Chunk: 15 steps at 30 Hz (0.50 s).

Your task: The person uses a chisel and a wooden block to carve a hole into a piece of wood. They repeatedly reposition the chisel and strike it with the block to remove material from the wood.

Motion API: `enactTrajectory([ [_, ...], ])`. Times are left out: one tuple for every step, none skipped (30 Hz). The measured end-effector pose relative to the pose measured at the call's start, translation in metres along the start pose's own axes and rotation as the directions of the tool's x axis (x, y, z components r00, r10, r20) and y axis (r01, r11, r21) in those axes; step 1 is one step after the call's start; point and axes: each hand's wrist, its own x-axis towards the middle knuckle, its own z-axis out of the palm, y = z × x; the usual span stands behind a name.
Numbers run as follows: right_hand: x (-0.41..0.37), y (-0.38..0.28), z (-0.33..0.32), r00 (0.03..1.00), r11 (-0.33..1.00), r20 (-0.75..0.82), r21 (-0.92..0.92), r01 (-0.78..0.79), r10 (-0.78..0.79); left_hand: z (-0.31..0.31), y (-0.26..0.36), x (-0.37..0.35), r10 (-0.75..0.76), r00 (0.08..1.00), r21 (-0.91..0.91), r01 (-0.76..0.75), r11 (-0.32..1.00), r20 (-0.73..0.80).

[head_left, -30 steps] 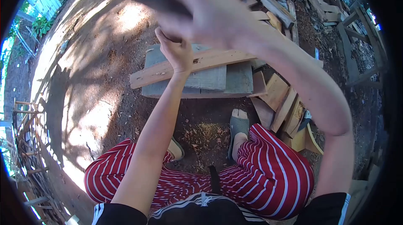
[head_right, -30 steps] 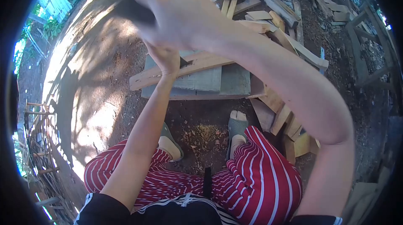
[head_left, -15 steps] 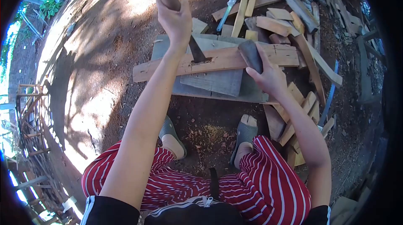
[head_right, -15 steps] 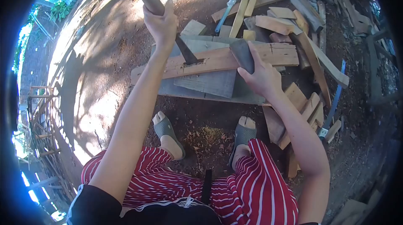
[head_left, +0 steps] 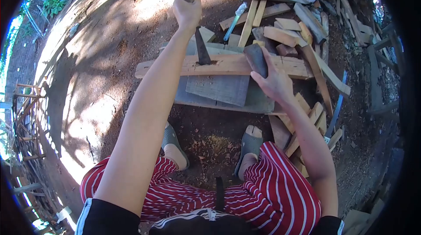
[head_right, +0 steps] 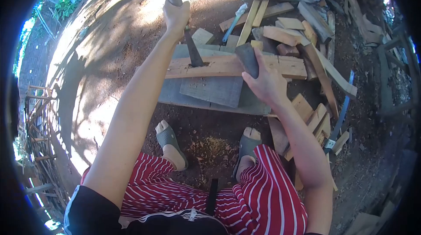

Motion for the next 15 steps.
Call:
enactTrajectory([
  [0.000, -0.001, 0.000, 1.000, 1.000, -0.017, -0.010, 0.017, -0.018, -0.007, 0.023, -0.011, -0.137, 0.989, -0.036, 0.139, 0.990, 0.055],
  [-0.001, 0.000, -0.002, 1.000, 1.000, -0.026, -0.014, 0.018, -0.018, -0.004, 0.024, -0.011, -0.131, 0.990, -0.044, 0.134, 0.990, 0.055],
  [-0.001, -0.001, -0.003, 1.000, 1.000, 0.015, -0.013, -0.004, 0.004, -0.004, 0.022, -0.013, -0.109, 0.994, -0.008, 0.109, 0.994, 0.024],
  [-0.001, -0.003, -0.002, 0.998, 1.000, 0.060, -0.011, -0.021, 0.022, -0.007, 0.021, -0.014, -0.087, 0.996, 0.032, 0.088, 0.996, -0.010],
  [-0.003, -0.004, 0.000, 0.998, 1.000, 0.061, -0.008, -0.011, 0.011, -0.006, 0.020, -0.014, -0.101, 0.995, 0.039, 0.101, 0.994, -0.017],
  [-0.005, -0.004, 0.000, 0.999, 1.000, 0.039, -0.010, -0.013, 0.014, -0.007, 0.020, -0.014, -0.096, 0.995, 0.039, 0.098, 0.994, -0.028],
  [-0.004, -0.004, 0.000, 1.000, 1.000, 0.014, -0.014, -0.017, 0.017, -0.007, 0.024, -0.016, -0.102, 0.993, 0.101, 0.107, 0.989, -0.051],
  [-0.002, -0.004, -0.001, 1.000, 1.000, 0.007, -0.019, -0.011, 0.011, -0.008, 0.028, -0.018, -0.108, 0.992, 0.158, 0.118, 0.980, -0.071],
  [-0.001, -0.003, -0.002, 1.000, 1.000, -0.001, -0.007, -0.018, 0.018, -0.008, 0.033, -0.019, -0.188, 0.979, 0.142, 0.197, 0.970, -0.072],
  [0.000, -0.002, -0.003, 1.000, 1.000, -0.008, 0.005, -0.025, 0.025, -0.007, 0.031, -0.018, -0.187, 0.980, 0.133, 0.195, 0.972, -0.072],
  [0.000, -0.001, -0.003, 1.000, 1.000, -0.012, 0.000, -0.027, 0.027, -0.007, 0.028, -0.018, -0.208, 0.974, 0.137, 0.218, 0.966, -0.084],
  [0.002, -0.002, -0.003, 0.999, 0.999, 0.022, -0.032, -0.043, 0.044, -0.006, 0.025, -0.017, -0.227, 0.969, 0.144, 0.239, 0.960, -0.095],
  [0.004, -0.001, -0.002, 0.997, 0.996, 0.055, -0.063, -0.058, 0.062, -0.007, 0.028, -0.019, -0.190, 0.978, 0.144, 0.201, 0.969, -0.086],
  [0.003, 0.000, -0.001, 0.997, 0.996, 0.055, -0.063, -0.058, 0.062, -0.005, 0.031, -0.021, -0.189, 0.978, 0.145, 0.200, 0.969, -0.086],
  [0.002, -0.001, 0.002, 0.996, 0.997, 0.065, -0.062, -0.055, 0.059, -0.005, 0.033, -0.022, -0.129, 0.987, 0.163, 0.144, 0.976, -0.096],
])
